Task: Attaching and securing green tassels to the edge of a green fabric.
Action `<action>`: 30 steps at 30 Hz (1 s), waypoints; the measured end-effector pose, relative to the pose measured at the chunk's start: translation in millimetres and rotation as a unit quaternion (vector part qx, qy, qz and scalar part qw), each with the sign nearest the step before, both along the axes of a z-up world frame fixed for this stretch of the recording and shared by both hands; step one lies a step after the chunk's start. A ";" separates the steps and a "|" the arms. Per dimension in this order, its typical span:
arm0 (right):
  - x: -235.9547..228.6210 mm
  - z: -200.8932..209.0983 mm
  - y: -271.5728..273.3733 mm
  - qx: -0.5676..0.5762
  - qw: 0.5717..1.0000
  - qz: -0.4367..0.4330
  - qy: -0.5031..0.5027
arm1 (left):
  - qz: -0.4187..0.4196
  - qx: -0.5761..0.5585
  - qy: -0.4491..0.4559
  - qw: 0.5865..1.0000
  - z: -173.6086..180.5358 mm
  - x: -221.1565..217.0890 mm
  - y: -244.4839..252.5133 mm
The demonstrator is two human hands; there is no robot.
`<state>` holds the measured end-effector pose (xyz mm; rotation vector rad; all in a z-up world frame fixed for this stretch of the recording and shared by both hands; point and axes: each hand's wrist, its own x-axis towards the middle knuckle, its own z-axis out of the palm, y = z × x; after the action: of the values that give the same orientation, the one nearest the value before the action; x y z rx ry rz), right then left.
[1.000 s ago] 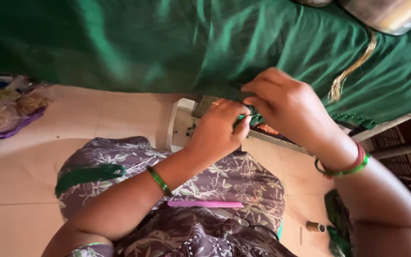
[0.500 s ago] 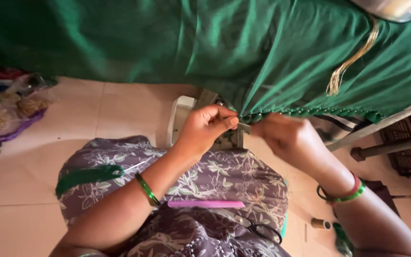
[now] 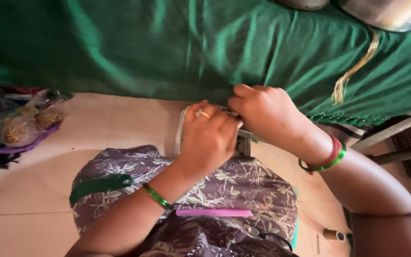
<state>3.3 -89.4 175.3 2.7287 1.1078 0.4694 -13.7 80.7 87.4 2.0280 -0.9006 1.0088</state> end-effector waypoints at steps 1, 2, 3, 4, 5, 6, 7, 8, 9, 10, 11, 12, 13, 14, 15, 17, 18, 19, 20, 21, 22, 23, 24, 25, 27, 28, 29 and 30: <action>-6.7 5.5 1.6 -0.002 1.000 0.002 -0.001 | 0.002 -0.002 -0.001 1.000 -1.9 0.7 -1.9; -14.5 11.1 2.0 0.086 0.995 0.041 -0.013 | 0.003 -0.026 0.023 0.999 -3.8 1.0 -5.2; -22.1 16.6 1.9 0.173 0.981 0.079 -0.026 | 0.002 -0.051 0.047 0.998 -5.9 1.6 -9.1; -28.3 12.5 -2.0 0.171 0.982 0.077 -0.025 | 0.000 -0.053 0.048 0.997 -15.0 9.2 -13.4; -34.5 8.2 -6.7 0.183 0.982 0.017 -0.031 | -0.078 -0.104 0.303 0.944 -24.2 16.7 -18.8; -42.0 3.3 -12.0 0.196 0.979 -0.045 -0.037 | -0.155 -0.140 0.536 0.818 -33.7 23.6 -24.8; -44.6 -1.0 -12.1 0.196 0.979 -0.050 -0.036 | -0.160 -0.138 0.538 0.816 -51.1 28.4 -29.9; -48.3 -6.1 -12.0 0.253 0.964 -0.055 0.064 | -0.301 -0.257 0.557 0.730 -68.5 32.7 -34.5; -52.0 -10.8 -11.8 0.309 0.935 -0.059 0.162 | -0.428 -0.365 0.557 0.611 -85.6 36.7 -39.1; -53.0 -16.8 -22.1 0.311 0.935 -0.063 0.160 | -0.430 -0.360 0.559 0.610 -89.0 36.1 -40.4; -54.3 -22.4 -31.2 0.300 0.945 -0.069 0.111 | -0.421 -0.374 0.553 0.614 -92.0 35.3 -40.5; -51.8 -26.8 -38.8 0.285 0.954 -0.068 0.061 | -0.410 -0.392 0.541 0.621 -93.9 36.8 -38.5; -51.9 -27.9 -44.4 0.285 0.954 -0.066 0.059 | -0.409 -0.392 0.539 0.623 -91.1 36.6 -38.2; -51.4 -29.2 -49.0 0.246 0.967 -0.045 0.060 | -0.398 -0.394 0.534 0.633 -88.7 35.4 -36.5; -50.9 -30.4 -53.4 0.205 0.977 -0.023 0.061 | -0.386 -0.397 0.529 0.643 -86.3 34.0 -34.6; -54.2 -11.1 -32.3 0.180 0.982 0.018 0.048 | -0.342 -0.364 0.515 0.697 -75.7 32.0 -27.9; -56.8 -0.9 -22.9 0.154 0.986 0.054 0.036 | -0.299 -0.329 0.501 0.743 -70.1 31.0 -26.1; -50.1 7.5 -17.3 0.154 0.986 0.055 0.033 | -0.300 -0.328 0.498 0.744 -63.1 31.0 -22.8; -45.3 14.9 -12.1 0.133 0.988 0.070 0.015 | -0.245 -0.274 0.423 0.828 -57.2 29.0 -19.9; -40.5 22.1 -7.3 0.112 0.990 0.085 -0.002 | -0.185 -0.215 0.340 0.896 -51.5 27.1 -17.2; -33.0 22.5 -3.0 0.114 0.990 0.084 -0.002 | -0.186 -0.214 0.341 0.896 -51.0 25.2 -18.8; -25.7 23.0 1.4 0.072 0.996 0.048 0.024 | -0.197 -0.231 0.334 0.892 -50.5 23.2 -20.1; -17.1 24.0 6.7 0.029 0.998 0.016 0.048 | -0.206 -0.249 0.326 0.889 -49.4 22.2 -20.4; -13.2 19.9 8.5 0.030 0.998 0.017 0.047 | -0.205 -0.248 0.325 0.890 -43.9 19.1 -19.3; -1.9 12.2 14.8 -0.026 0.999 -0.031 0.034 | -0.066 -0.168 0.155 0.971 -32.5 14.8 -14.7; -1.3 9.0 11.3 -0.026 0.999 -0.026 0.032 | -0.062 -0.168 0.153 0.972 -20.6 10.7 -8.4; -0.5 5.6 7.5 -0.018 1.000 -0.010 0.020 | -0.041 -0.099 0.047 0.993 -9.1 6.6 -2.4; -1.0 2.0 2.5 -0.010 1.000 0.003 0.009 | -0.023 -0.027 -0.059 0.998 2.1 1.6 2.3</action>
<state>2.3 -86.9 177.3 2.7193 1.1186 0.4320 -12.0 82.9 89.5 1.9119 -0.9661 1.1245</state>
